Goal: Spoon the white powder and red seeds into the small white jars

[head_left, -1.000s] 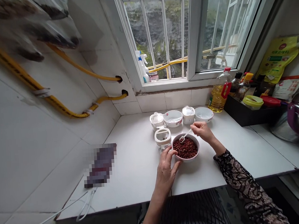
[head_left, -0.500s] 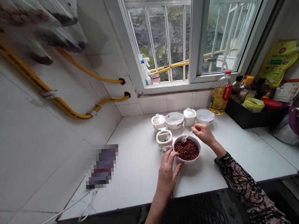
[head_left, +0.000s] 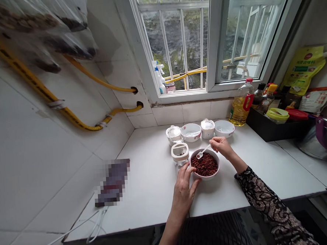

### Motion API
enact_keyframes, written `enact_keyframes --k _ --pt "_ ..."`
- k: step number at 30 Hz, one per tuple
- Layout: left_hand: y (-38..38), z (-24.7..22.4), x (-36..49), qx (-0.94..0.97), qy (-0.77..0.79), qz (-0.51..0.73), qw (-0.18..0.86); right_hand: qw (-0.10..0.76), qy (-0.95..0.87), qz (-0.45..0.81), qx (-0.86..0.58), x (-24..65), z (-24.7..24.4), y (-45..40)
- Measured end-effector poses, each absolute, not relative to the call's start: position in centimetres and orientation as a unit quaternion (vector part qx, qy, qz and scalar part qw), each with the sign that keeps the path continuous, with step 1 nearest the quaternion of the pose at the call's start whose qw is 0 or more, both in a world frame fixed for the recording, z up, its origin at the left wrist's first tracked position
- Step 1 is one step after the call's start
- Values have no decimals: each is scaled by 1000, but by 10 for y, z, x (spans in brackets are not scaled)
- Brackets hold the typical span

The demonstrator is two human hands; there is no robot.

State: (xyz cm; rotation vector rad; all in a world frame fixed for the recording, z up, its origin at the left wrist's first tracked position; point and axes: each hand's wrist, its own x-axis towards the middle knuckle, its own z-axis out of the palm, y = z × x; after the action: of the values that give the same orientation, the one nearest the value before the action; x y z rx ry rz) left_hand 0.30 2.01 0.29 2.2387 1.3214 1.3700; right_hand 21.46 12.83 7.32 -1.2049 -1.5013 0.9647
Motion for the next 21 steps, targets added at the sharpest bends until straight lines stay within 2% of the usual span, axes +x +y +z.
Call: enact_keyframes --k 8,16,18,21 --pt "21 2 2 766 443 456 96 494 -576 434 -485 212 71 130" --pt "21 0 4 762 447 460 95 549 -593 369 -459 189 90 130" --pt "22 -1 4 761 446 463 90 557 -631 303 -448 180 96 125" --pt "22 -3 5 761 444 466 77 515 -752 99 -400 168 99 116"
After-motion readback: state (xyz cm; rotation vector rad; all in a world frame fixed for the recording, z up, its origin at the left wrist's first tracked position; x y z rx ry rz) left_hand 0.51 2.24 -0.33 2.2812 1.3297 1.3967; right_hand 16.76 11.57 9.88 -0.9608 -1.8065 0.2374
